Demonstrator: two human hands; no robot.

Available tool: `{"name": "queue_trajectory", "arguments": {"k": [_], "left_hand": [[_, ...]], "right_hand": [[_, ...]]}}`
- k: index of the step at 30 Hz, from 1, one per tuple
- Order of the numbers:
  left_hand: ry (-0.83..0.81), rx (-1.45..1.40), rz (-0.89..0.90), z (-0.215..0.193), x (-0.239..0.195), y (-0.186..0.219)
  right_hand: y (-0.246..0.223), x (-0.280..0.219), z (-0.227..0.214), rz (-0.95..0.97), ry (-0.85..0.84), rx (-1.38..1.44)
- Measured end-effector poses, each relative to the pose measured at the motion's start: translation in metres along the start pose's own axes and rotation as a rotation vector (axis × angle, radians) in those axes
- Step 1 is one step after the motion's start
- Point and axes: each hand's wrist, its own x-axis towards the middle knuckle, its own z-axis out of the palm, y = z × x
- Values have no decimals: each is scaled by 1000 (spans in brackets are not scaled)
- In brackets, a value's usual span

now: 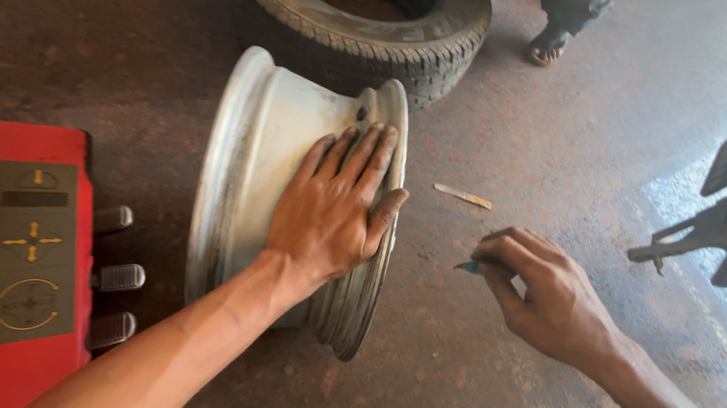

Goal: The person scrubs a silver car wheel rim with a blue abrasive pad, focusing on the outer edge and inner barrel. They rotate the rim to access different sections and continue scrubbing the surface.

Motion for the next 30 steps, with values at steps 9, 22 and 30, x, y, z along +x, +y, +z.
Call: {"name": "queue_trajectory", "arguments": {"k": [9,22,30], "left_hand": [[84,35,-103,9,9,19],[-89,49,25,5,25,-10],[12,152,42,6,19,-7]], "right_hand": [[-8,12,-13,361,9,160],[14,62,-47,524,619,291],[-13,77,23,-76,345,-18]]}}
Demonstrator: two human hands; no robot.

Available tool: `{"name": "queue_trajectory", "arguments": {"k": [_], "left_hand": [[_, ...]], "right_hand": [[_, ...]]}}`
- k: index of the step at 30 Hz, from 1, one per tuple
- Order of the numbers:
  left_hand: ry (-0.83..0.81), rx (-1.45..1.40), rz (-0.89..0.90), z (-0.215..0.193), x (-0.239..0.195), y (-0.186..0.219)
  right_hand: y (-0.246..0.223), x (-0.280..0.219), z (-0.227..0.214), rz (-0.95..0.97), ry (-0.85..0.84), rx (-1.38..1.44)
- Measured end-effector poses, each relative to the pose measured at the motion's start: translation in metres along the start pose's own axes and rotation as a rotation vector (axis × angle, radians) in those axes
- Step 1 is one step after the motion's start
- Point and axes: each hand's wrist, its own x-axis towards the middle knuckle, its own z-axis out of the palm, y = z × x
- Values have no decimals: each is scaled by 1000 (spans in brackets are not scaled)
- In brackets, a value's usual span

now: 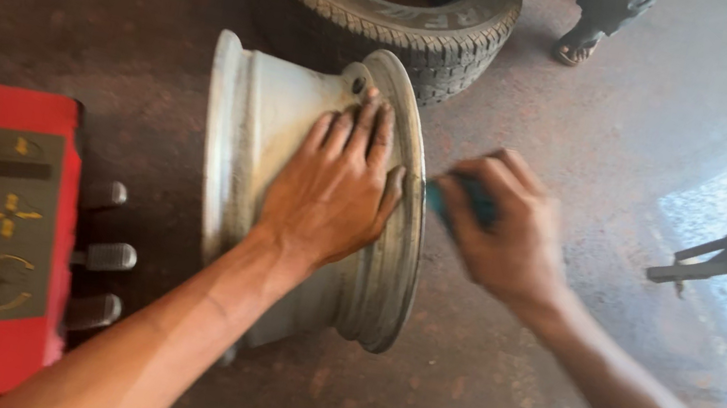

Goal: The person scrubs a silver car wheel rim with a blue abrasive pad, focusing on the outer edge and inner barrel. They rotate the rim to access different sections and continue scrubbing the surface.

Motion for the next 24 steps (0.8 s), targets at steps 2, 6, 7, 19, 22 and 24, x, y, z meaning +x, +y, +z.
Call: {"name": "queue_trajectory", "arguments": {"k": [2,6,7,19,22,24], "left_hand": [[-5,-1,-71,3,-3,3],[33,-91,-153,9,-4,1],[31,-78,-137,10,-4,-1],[-135,-173,-141,-15,6,-23],[44,-130,-70,-14,3,-23],[-88,-148,-113,-15,4,-23]], "right_hand": [[-8,5,14,19,7,51],[-23,0,21,-112,142,39],[-23,5,23,-113,152,30],[-3,16,28,-248,-4,-51],[8,62,30,-315,21,-107],[12,90,31,-348,39,-121]]}}
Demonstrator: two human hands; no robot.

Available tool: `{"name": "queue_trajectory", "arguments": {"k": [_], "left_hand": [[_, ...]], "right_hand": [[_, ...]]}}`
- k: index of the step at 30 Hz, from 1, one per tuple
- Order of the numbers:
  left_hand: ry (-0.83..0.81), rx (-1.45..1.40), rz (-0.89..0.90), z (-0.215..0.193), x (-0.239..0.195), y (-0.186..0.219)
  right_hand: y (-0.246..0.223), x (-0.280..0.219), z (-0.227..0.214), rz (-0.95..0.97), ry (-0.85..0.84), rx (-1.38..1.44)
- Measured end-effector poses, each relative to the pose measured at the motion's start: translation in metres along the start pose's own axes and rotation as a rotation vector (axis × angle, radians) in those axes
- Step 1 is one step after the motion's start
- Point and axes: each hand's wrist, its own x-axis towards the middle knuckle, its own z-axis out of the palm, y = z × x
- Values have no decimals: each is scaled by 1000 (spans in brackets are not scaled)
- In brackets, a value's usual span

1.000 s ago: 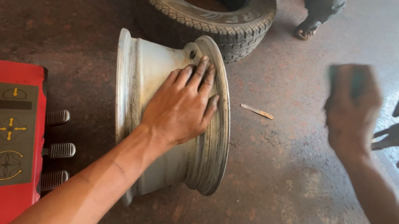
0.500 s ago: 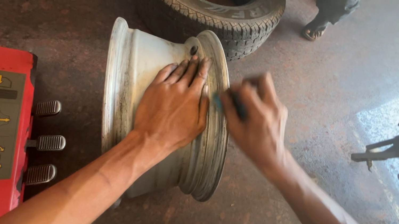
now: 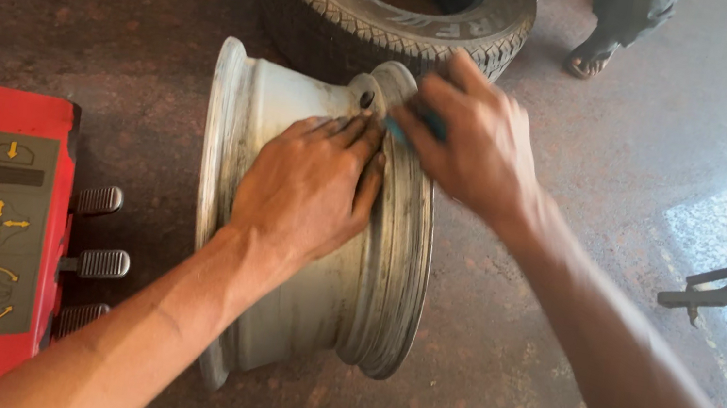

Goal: The person scrubs a silver car wheel rim with a blue abrasive pad, focusing on the outer edge and inner barrel. They rotate the rim to access different sections and continue scrubbing the surface.

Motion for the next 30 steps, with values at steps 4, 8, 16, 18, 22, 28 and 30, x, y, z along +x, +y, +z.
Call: {"name": "queue_trajectory", "arguments": {"k": [4,8,16,18,22,28,30], "left_hand": [[65,-88,29,-8,4,-5],[152,-76,52,-19,2,4],[-151,-90,-82,-14,19,-15],[37,-67,32,-1,22,-23],[-207,-92,-146,-4,22,-22],[-35,-43,48,-7,21,-32],[4,-42,64,1,20,-34]], "right_hand": [[-12,-23,-6,-50,-54,-10],[-35,-57,-10,-49,-92,85],[-6,-31,2,17,-21,79],[-38,-71,1,-135,-308,-433],[-25,-63,7,-69,-69,-80],[-12,-56,10,20,29,22],[-18,-71,8,-80,42,-13]]}}
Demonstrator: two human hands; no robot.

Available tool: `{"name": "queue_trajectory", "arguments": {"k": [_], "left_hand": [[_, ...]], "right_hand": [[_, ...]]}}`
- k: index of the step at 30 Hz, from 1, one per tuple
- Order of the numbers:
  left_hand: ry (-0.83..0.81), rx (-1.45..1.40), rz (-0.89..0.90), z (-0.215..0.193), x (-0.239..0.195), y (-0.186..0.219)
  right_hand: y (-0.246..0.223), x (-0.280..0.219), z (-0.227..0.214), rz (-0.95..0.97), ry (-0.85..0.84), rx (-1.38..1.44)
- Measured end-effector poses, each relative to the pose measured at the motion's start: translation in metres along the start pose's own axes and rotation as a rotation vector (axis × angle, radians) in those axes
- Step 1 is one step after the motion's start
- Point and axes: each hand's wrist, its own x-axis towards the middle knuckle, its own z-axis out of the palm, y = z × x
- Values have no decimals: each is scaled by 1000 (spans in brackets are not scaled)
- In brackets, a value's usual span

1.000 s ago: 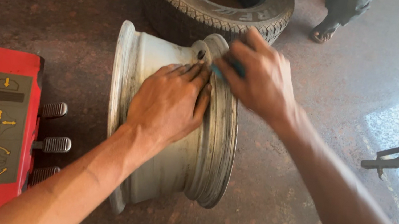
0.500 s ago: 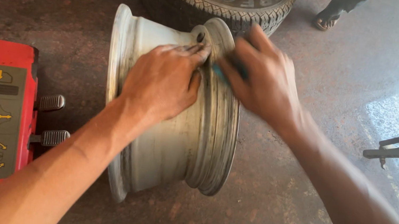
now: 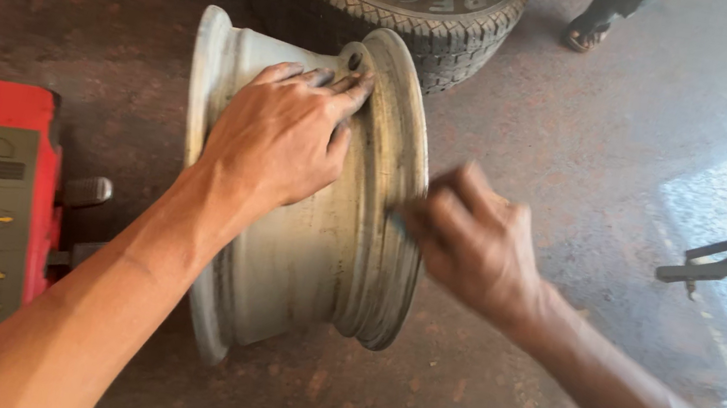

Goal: The person scrubs a silver car wheel rim with a blue abrasive pad, focusing on the outer edge and inner barrel. They rotate the rim to access different sections and continue scrubbing the surface.

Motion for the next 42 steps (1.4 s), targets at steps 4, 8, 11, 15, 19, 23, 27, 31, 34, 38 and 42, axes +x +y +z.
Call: {"name": "queue_trajectory", "arguments": {"k": [4,8,11,15,19,23,27,31,34,38,42], "left_hand": [[-81,-1,-64,3,-3,7],[-85,-11,-68,-9,-10,13],[-19,10,-26,-7,-11,12],[24,37,4,-3,-14,15],[-2,-1,6,-3,-15,13],[-123,75,-38,2,-14,14],[70,71,65,0,-23,24],[1,15,-6,-10,-31,31],[19,26,22,-8,-27,28],[22,67,32,-2,-26,27],[-144,-1,-39,-3,-17,17]], "right_hand": [[35,26,15,47,50,69],[45,41,15,98,49,159],[15,6,5,77,-16,202],[32,28,9,50,-29,84],[44,52,13,86,95,177],[22,13,3,46,-17,148],[54,43,18,29,-47,101],[70,70,26,98,-17,267],[50,33,11,-6,-36,155],[35,23,-1,22,-68,180],[49,49,6,60,-26,108]]}}
